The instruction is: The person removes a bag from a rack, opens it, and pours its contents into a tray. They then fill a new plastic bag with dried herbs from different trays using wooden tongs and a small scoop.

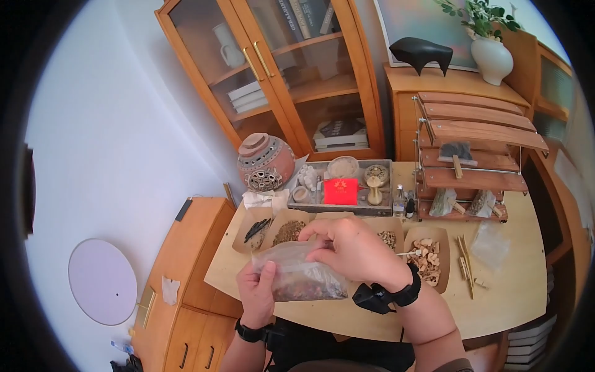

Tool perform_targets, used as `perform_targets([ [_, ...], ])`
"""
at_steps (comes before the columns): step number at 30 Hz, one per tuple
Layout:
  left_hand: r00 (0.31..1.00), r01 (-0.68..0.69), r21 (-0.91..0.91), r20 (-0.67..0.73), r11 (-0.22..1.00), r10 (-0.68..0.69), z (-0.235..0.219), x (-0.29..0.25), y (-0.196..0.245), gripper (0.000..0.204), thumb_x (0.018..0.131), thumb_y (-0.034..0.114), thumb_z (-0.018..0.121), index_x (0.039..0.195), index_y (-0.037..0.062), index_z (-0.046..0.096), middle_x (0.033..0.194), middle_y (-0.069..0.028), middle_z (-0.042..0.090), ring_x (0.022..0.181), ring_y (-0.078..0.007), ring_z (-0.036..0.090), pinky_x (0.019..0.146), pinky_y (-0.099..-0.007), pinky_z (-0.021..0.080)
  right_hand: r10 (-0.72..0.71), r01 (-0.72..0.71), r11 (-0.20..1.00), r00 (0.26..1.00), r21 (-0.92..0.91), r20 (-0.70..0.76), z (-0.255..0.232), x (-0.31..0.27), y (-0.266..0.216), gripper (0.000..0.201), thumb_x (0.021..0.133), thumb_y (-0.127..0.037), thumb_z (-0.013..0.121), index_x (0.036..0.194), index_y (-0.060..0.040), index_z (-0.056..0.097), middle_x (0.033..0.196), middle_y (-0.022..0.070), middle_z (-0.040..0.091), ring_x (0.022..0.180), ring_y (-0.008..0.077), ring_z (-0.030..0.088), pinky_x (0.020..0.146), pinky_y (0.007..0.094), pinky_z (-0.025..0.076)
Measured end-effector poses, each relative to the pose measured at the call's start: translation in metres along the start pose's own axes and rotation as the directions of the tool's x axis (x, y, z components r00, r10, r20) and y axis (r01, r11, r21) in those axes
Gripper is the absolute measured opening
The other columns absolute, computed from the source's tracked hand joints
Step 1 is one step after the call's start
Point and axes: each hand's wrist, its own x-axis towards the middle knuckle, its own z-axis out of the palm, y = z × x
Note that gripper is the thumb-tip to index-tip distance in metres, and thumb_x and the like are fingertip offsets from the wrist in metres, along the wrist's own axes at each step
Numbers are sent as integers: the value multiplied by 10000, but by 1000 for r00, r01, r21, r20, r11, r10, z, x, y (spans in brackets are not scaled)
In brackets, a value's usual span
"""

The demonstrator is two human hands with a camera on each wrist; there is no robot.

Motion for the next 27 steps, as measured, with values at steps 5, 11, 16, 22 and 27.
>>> perform_targets([
  [5,1000,16,-122,5,992,-15,-3,15,-16,158,1016,152,718,1020,-5,709,889,0,711,751,-44,617,664,-220,508,13,-16,997,999,-77,-44,1,0,-3,339,810,-67,839,1123,-21,718,756,122,714,647,221,658,665,337,524],
  [11,1000,19,-110,0,994,-19,-9,21,-16,134,1008,130,730,955,8,712,836,24,680,728,-22,580,654,-203,478,-94,84,990,992,-113,-86,12,8,2,367,823,-58,833,1171,-72,720,733,102,692,632,204,642,627,319,513],
  [16,996,-93,-27,10,995,93,-18,23,-29,156,1011,103,718,896,1,692,817,34,645,700,-20,522,621,-199,422,-158,152,982,986,-113,-46,19,11,4,396,849,-61,814,1230,-109,722,752,119,703,671,237,694,648,344,550],
  [22,974,-225,92,29,970,224,-20,22,-34,167,1015,83,695,892,-29,683,802,-6,634,700,-62,514,629,-233,416,-132,134,983,991,-127,25,13,9,8,403,852,-91,822,1243,-111,726,848,140,742,691,239,706,667,348,557],
  [27,933,-357,273,54,893,357,-21,20,-31,253,1069,149,613,922,-38,699,796,-23,623,732,-102,535,663,-280,436,-125,132,982,990,-131,60,6,7,8,327,843,-146,852,1151,-88,760,902,109,721,754,226,688,676,331,540],
])
